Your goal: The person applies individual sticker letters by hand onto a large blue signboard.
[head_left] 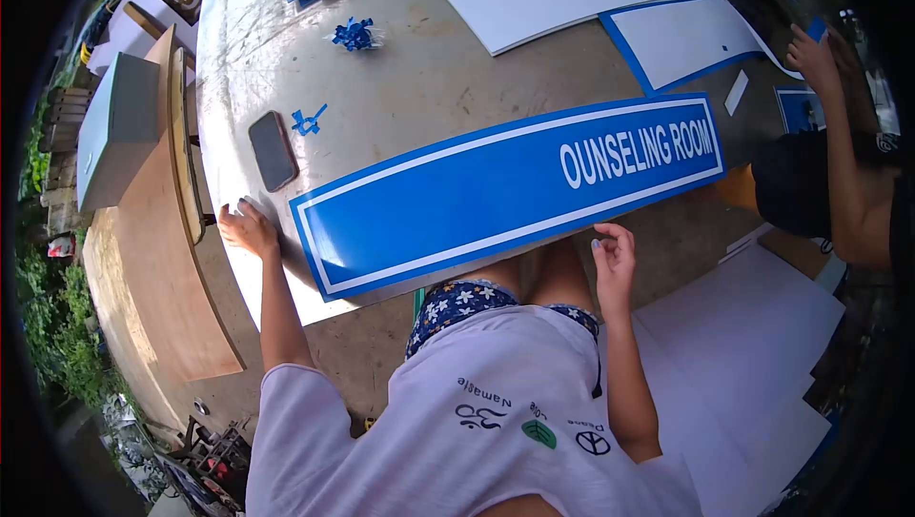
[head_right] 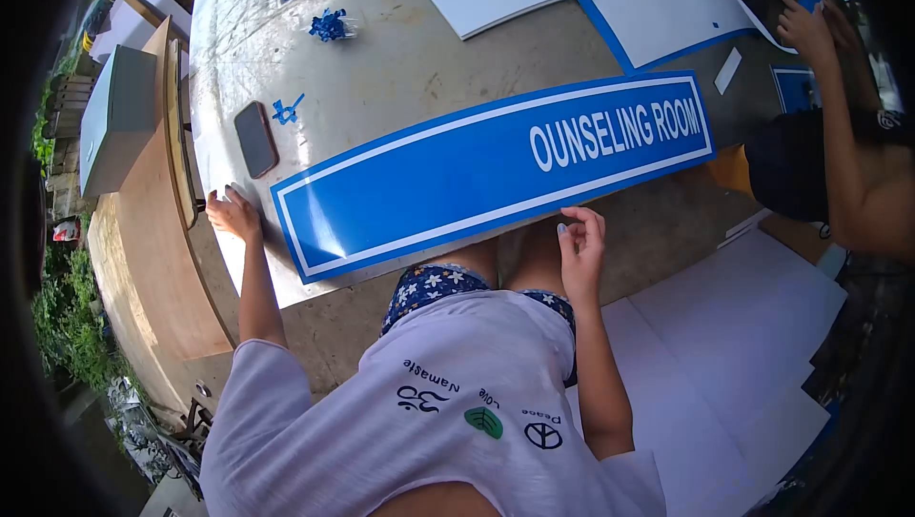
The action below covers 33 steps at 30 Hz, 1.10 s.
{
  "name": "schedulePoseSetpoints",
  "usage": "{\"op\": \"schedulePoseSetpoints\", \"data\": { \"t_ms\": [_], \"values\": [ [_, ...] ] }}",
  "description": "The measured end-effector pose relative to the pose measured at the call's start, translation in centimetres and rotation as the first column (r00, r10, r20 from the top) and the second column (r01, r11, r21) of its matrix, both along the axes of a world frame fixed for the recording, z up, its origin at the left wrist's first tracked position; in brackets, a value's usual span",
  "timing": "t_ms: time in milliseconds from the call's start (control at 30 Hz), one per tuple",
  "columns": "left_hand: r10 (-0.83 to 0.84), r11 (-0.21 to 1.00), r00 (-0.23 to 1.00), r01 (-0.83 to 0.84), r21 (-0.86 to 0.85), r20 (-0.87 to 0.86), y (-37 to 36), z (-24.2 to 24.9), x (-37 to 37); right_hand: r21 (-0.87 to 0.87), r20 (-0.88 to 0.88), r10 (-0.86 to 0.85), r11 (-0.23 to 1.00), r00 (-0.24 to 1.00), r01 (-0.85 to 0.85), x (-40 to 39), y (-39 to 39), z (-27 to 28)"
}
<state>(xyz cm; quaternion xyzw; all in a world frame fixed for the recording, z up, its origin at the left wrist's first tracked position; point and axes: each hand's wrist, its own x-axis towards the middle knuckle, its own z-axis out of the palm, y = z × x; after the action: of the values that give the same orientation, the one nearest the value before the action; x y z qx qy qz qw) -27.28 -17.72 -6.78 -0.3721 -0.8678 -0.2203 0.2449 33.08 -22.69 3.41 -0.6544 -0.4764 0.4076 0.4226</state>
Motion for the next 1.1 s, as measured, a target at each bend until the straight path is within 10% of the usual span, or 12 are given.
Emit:
{"op": "schedulePoseSetpoints", "data": {
  "t_ms": [500, 933, 1000, 1100],
  "values": [
    [-0.044, 0.963, 0.984, 0.088, -0.254, 0.175, -0.6, 1.6, -1.3, 0.198, 0.375, -0.176, 0.974, 0.910, 0.106, -6.5, 11.1, -5.6],
    [-0.038, 0.996, 0.756, 0.077, -0.032, 0.653, -0.3, 1.9, -0.2, 0.265, 0.488, -0.185, 0.963, 0.853, 0.057, -7.0, 10.8, -7.7],
    [0.114, 0.965, 0.892, 0.006, -0.263, 0.437, -0.3, 2.5, 0.1, 0.248, 0.473, -0.196, 0.965, 0.859, 0.083, -7.2, 11.0, -7.3],
    [-0.200, 0.936, 0.979, 0.182, -0.302, -0.029, 0.5, 2.8, 0.8, 0.265, 0.493, -0.176, 0.963, 0.852, 0.045, -6.9, 11.0, -7.3]
  ]
}}
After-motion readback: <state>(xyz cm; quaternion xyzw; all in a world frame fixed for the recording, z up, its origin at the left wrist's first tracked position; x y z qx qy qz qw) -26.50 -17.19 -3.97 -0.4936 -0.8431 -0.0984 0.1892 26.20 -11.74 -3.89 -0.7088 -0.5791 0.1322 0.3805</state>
